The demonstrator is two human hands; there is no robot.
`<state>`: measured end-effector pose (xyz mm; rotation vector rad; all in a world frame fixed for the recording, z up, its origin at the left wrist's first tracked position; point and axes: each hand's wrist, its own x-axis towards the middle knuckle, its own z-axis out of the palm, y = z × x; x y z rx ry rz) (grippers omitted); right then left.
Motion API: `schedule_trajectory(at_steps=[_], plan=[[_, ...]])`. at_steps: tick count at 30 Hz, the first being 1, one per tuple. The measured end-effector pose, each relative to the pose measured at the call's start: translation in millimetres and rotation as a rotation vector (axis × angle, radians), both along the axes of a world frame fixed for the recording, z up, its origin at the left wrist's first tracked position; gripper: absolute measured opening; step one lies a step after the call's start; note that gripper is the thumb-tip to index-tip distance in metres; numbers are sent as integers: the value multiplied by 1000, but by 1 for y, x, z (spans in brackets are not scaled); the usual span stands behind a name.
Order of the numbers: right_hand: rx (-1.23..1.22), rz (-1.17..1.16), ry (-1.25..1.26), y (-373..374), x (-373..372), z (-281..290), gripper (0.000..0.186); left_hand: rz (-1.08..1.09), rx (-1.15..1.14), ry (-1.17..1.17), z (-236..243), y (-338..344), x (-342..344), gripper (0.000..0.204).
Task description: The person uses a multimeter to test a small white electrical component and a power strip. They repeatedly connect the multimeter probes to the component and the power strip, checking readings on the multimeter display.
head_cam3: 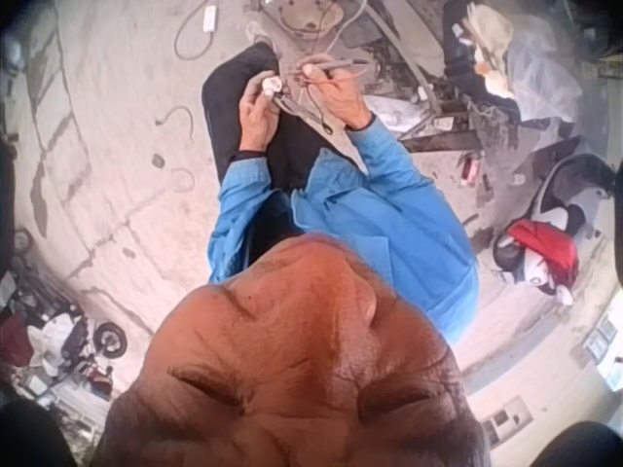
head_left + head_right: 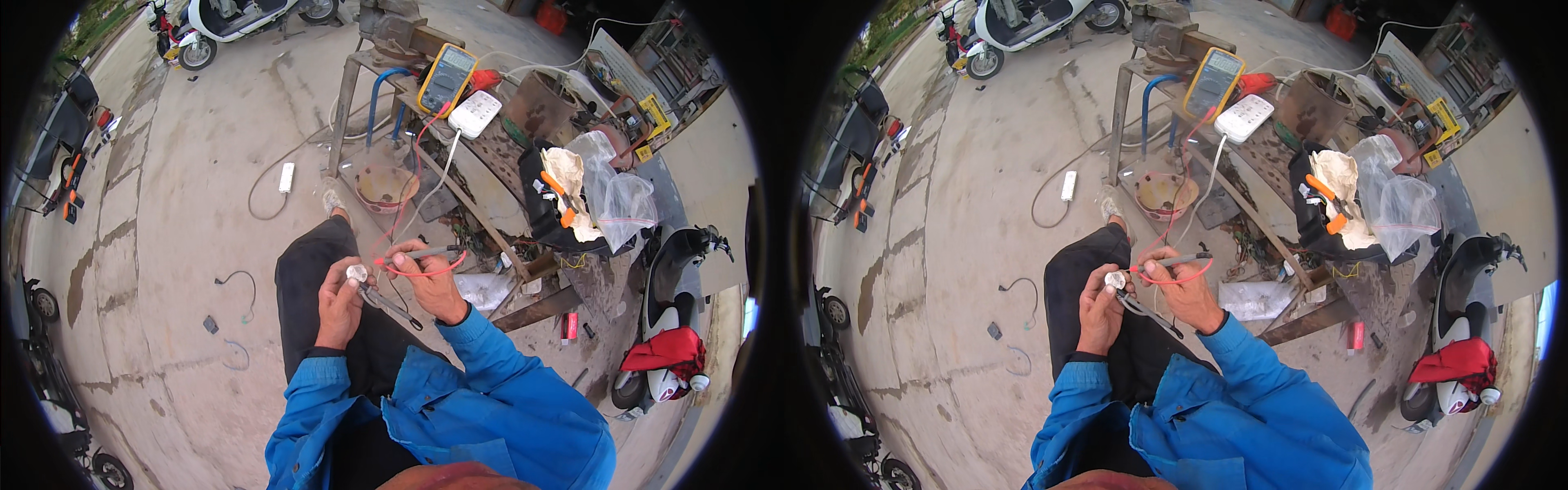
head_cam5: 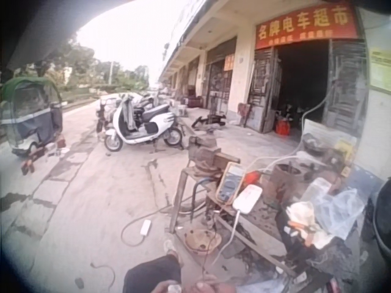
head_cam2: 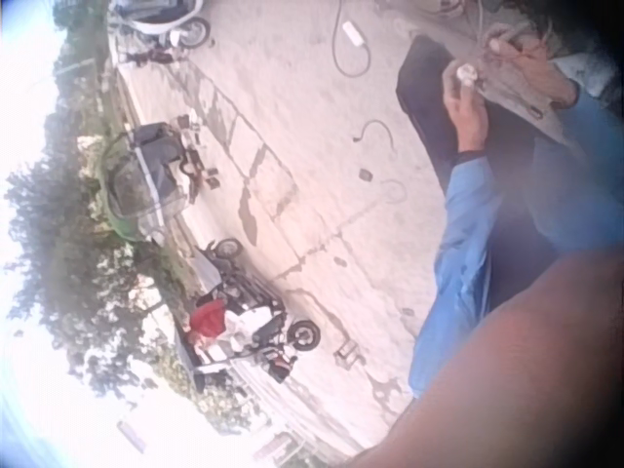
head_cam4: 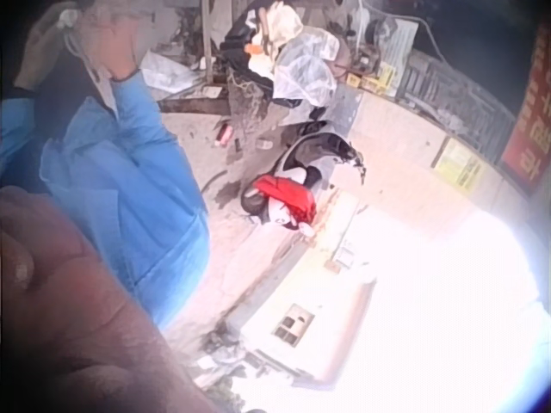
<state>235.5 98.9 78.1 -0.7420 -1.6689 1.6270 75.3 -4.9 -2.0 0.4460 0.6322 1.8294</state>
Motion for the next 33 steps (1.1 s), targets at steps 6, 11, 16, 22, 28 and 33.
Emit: schedule_trajectory(at_steps=[6,11,16,22,28,33], plan=[[195,-407,193,110,15,26,26,4,19,17,0,1,1,39],[514,-785,84,218,24,31,21,-24,31,15,-1,3,-1,40],[876,-1116,-222,288,32,23,23,-18,6,4,-3,4,-3,40],[670,-1099,-349,317,42,23,28,-25,-17,-1,-3,8,-7,42],[749,-1063,-357,334,43,18,28,-38,-35,-8,-2,11,-8,42],[761,-1080,-444,344,39,12,27,-53,-31,-24,-2,13,-6,40]])
